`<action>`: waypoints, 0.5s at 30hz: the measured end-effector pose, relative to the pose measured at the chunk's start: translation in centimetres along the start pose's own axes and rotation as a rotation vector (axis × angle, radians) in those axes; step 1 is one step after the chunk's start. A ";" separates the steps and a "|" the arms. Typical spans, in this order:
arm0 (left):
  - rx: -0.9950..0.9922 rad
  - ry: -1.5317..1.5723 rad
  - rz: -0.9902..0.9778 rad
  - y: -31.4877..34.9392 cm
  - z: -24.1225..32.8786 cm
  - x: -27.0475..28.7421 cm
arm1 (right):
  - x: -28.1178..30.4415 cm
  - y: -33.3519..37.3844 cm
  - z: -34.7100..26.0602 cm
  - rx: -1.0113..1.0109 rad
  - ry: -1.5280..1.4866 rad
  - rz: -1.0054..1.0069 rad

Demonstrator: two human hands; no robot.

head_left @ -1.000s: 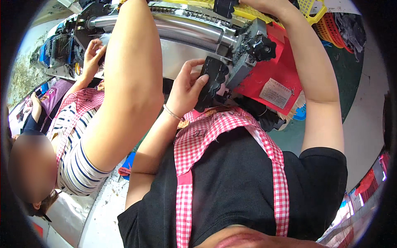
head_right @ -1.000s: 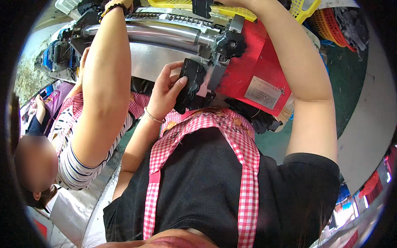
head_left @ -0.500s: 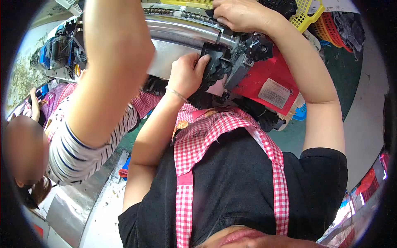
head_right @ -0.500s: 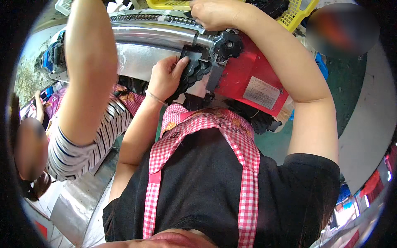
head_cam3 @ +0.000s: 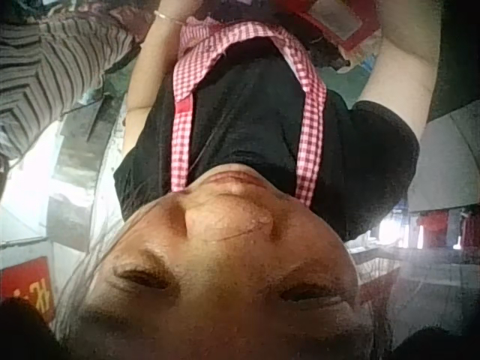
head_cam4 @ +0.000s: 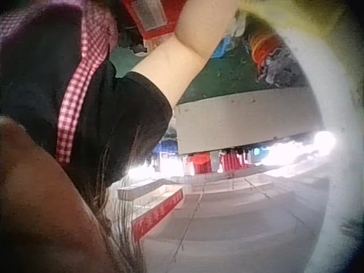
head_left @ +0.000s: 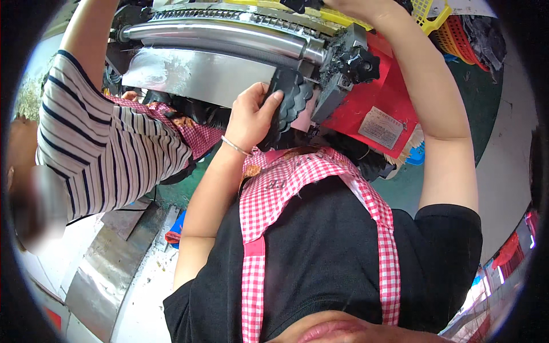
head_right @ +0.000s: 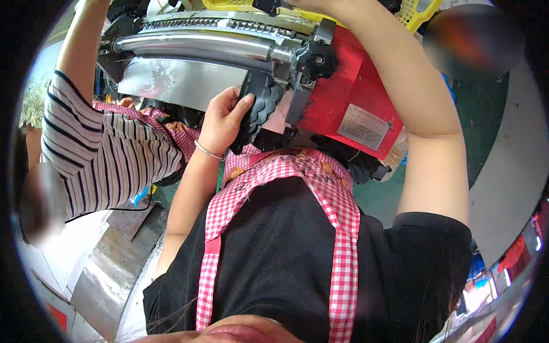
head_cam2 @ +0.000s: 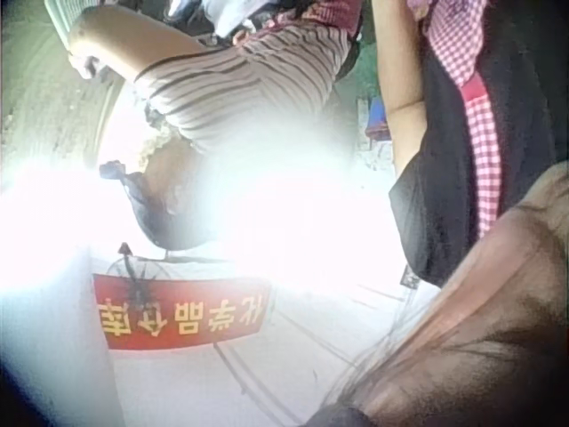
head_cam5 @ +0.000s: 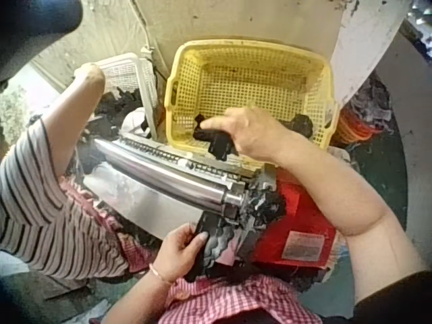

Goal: The person processes black shoe soles using a roller machine in a workshop. They pick up individual soles from a pile, feed them into the machine's rollers, and place the processed items into a yellow basket. A coworker performs a similar task at an adjacent station.

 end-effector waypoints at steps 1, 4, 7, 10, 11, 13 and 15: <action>0.011 -0.062 0.027 -0.2 0.0 0.1 | -0.1 0.0 -0.9 -0.005 0.118 -0.060; -0.072 -0.274 0.022 -1.4 1.9 -0.1 | -0.8 0.0 -2.2 0.093 0.198 -0.171; -0.097 -0.338 -0.011 -3.1 3.1 -0.8 | -3.2 0.7 -2.5 0.163 0.181 -0.322; -0.052 -0.176 -0.026 -3.5 2.6 -1.0 | -3.7 1.0 -3.9 0.143 0.094 -0.729; -0.011 -0.063 -0.055 -3.2 2.4 -0.9 | -3.2 1.0 -3.9 0.130 0.057 -0.679; 0.072 0.164 -0.110 -2.1 2.1 -0.6 | -2.5 1.3 -3.5 0.106 -0.017 -0.579; 0.022 0.327 -0.174 -0.7 2.1 -0.8 | -4.2 0.7 -1.2 0.006 -0.079 -0.474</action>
Point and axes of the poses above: each hand's wrist, its own y-axis away from the middle knuckle, its own x-axis out of the back of the hand, z = x × y, the point moved 5 cm from there along -y, towards the middle knuckle, and after that the axes turned 8 degrees about y, right-handed, at the moved point
